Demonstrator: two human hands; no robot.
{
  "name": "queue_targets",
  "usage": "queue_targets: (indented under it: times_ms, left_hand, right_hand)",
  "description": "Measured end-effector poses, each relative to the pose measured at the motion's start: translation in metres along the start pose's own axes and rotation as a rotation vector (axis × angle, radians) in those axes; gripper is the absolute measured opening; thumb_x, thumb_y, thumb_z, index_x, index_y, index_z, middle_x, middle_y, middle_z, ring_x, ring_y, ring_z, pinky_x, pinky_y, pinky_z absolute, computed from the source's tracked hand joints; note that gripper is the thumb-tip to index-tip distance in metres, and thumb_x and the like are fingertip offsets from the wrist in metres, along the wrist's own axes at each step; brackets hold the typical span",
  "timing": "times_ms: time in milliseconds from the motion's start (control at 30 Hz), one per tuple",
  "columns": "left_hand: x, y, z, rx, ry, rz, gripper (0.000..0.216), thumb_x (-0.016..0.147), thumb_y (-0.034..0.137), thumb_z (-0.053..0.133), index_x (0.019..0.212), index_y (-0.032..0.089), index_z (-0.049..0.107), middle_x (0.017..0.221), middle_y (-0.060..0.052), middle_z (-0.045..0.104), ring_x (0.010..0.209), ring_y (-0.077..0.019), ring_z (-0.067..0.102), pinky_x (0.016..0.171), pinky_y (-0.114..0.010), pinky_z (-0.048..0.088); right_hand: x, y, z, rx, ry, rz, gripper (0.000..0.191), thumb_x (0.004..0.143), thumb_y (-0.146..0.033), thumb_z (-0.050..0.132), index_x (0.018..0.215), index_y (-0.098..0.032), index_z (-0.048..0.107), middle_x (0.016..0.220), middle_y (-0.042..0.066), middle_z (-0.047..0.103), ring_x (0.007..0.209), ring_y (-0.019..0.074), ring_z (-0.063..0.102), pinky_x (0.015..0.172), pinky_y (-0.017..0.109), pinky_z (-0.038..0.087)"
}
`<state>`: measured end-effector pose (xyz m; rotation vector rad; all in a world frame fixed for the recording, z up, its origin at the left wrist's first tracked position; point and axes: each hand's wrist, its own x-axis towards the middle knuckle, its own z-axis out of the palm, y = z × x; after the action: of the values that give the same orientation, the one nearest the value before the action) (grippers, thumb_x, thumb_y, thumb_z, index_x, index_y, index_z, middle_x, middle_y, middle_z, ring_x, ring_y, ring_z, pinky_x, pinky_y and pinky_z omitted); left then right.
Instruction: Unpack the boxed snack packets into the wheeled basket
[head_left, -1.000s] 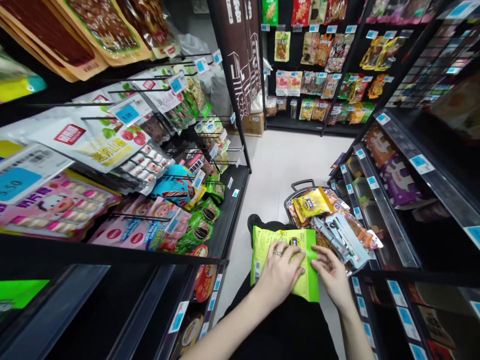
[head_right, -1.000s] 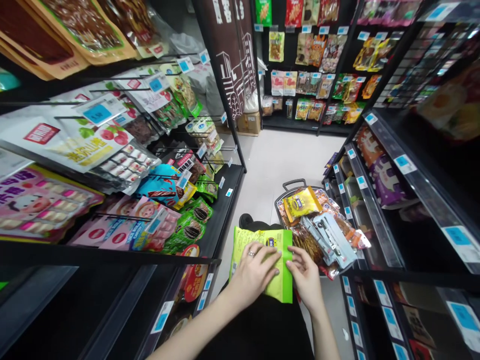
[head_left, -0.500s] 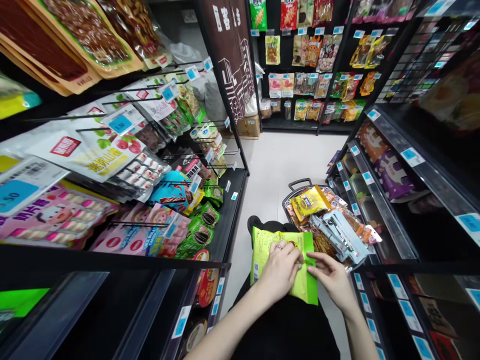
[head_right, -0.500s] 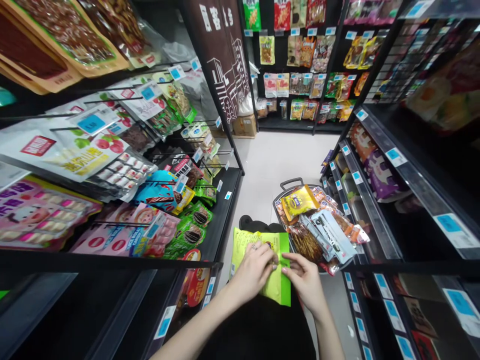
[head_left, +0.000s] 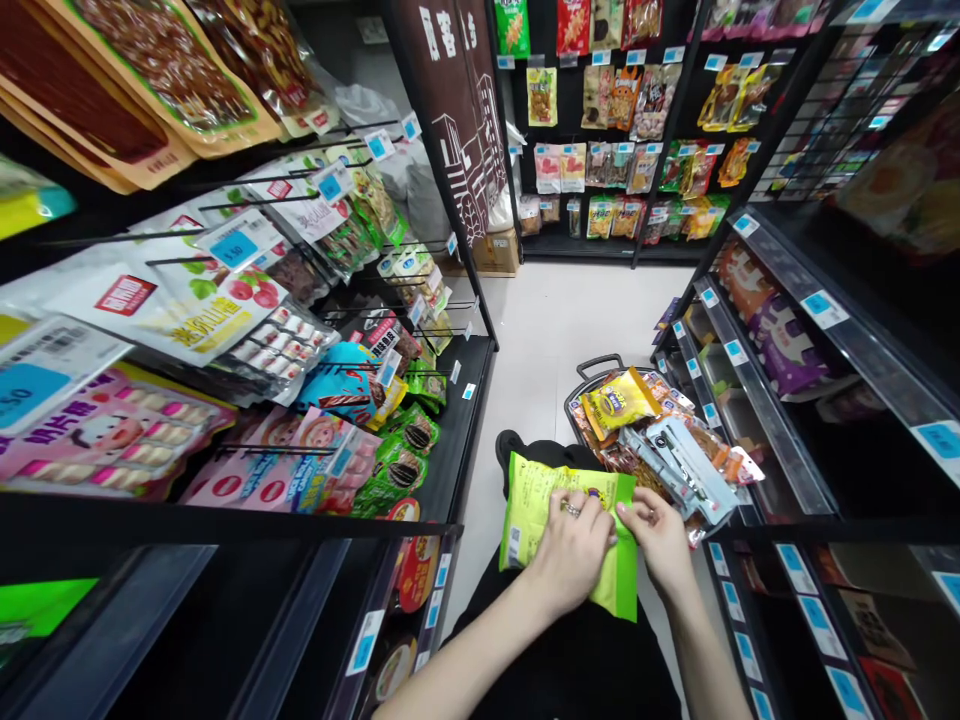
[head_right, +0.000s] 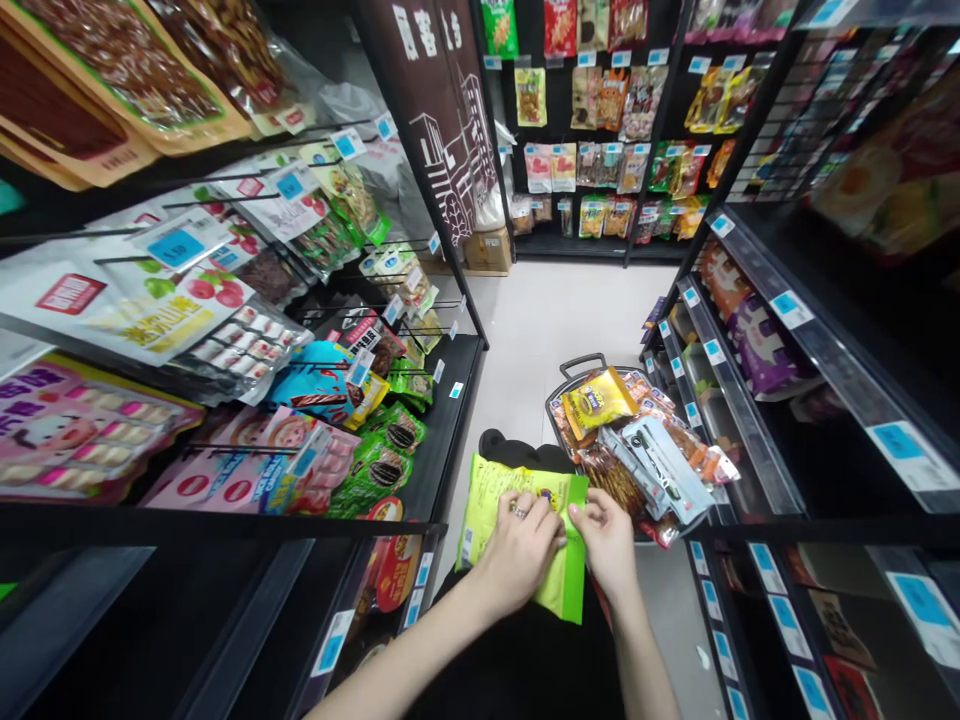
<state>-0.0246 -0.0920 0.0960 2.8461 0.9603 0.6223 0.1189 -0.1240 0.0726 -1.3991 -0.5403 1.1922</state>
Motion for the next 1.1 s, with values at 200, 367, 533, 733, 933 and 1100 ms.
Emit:
queue_targets:
  times_ms: [200,367,533,733,933,1100]
  left_hand:
    - [-0.004,-0.014,0.003,0.03,0.175,0.24,0.015,0.091,0.017,0.048,0.078,0.015,0.056,0.07,-0.002,0.055,0.072,-0.0177,0.046,0.075,-0.033,0.033]
    - [-0.002,-0.026,0.004,-0.09,0.134,0.241,0.014,0.091,0.021,0.051,0.079,0.016,0.055,0.073,-0.002,0.056,0.076,-0.0182,0.047,0.076,-0.032,0.034]
    - [0.002,-0.014,-0.004,-0.082,-0.099,0.108,0.014,0.087,0.03,0.059,0.086,0.017,0.055,0.084,-0.003,0.058,0.083,-0.0213,0.049,0.082,-0.037,0.036]
    - [0.005,0.016,-0.008,-0.093,-0.175,-0.23,0.019,0.084,0.032,0.065,0.086,0.016,0.055,0.089,-0.005,0.059,0.087,-0.0246,0.05,0.082,-0.043,0.036]
    - [0.002,0.009,-0.003,-0.087,-0.199,-0.094,0.012,0.088,0.03,0.058,0.087,0.017,0.056,0.088,-0.003,0.06,0.086,-0.0228,0.05,0.081,-0.04,0.039]
    - [-0.029,-0.014,-0.015,-0.108,-0.087,-0.345,0.035,0.089,0.03,0.055,0.121,0.018,0.052,0.112,-0.011,0.058,0.107,-0.0291,0.049,0.093,-0.05,0.037]
  right_hand:
    - [-0.002,-0.004,0.005,0.16,-0.075,0.188,0.048,0.045,-0.045,0.088,0.067,-0.016,0.057,0.047,-0.009,0.039,0.042,0.004,0.031,0.042,0.018,0.025]
    - [-0.003,-0.007,0.002,0.155,-0.132,0.17,0.048,0.052,-0.048,0.086,0.078,-0.016,0.062,0.053,-0.005,0.051,0.047,0.0082,0.043,0.048,0.021,0.035]
    - [0.0,-0.013,-0.012,-0.114,-0.237,-0.02,0.043,0.067,-0.052,0.077,0.082,-0.015,0.062,0.059,-0.001,0.058,0.054,0.0104,0.049,0.053,0.022,0.038]
    - [-0.001,-0.017,-0.016,-0.149,-0.262,-0.065,0.041,0.072,-0.055,0.072,0.084,-0.017,0.061,0.066,0.0,0.061,0.062,0.0147,0.056,0.061,0.025,0.044]
    - [0.0,-0.006,-0.02,-0.171,-0.245,-0.06,0.044,0.072,-0.06,0.069,0.084,-0.019,0.059,0.065,0.0,0.06,0.064,0.016,0.056,0.061,0.026,0.043]
    - [0.012,0.018,-0.033,-0.175,-0.097,-0.062,0.047,0.069,-0.062,0.07,0.082,-0.018,0.059,0.06,0.0,0.061,0.057,0.0158,0.055,0.057,0.026,0.042]
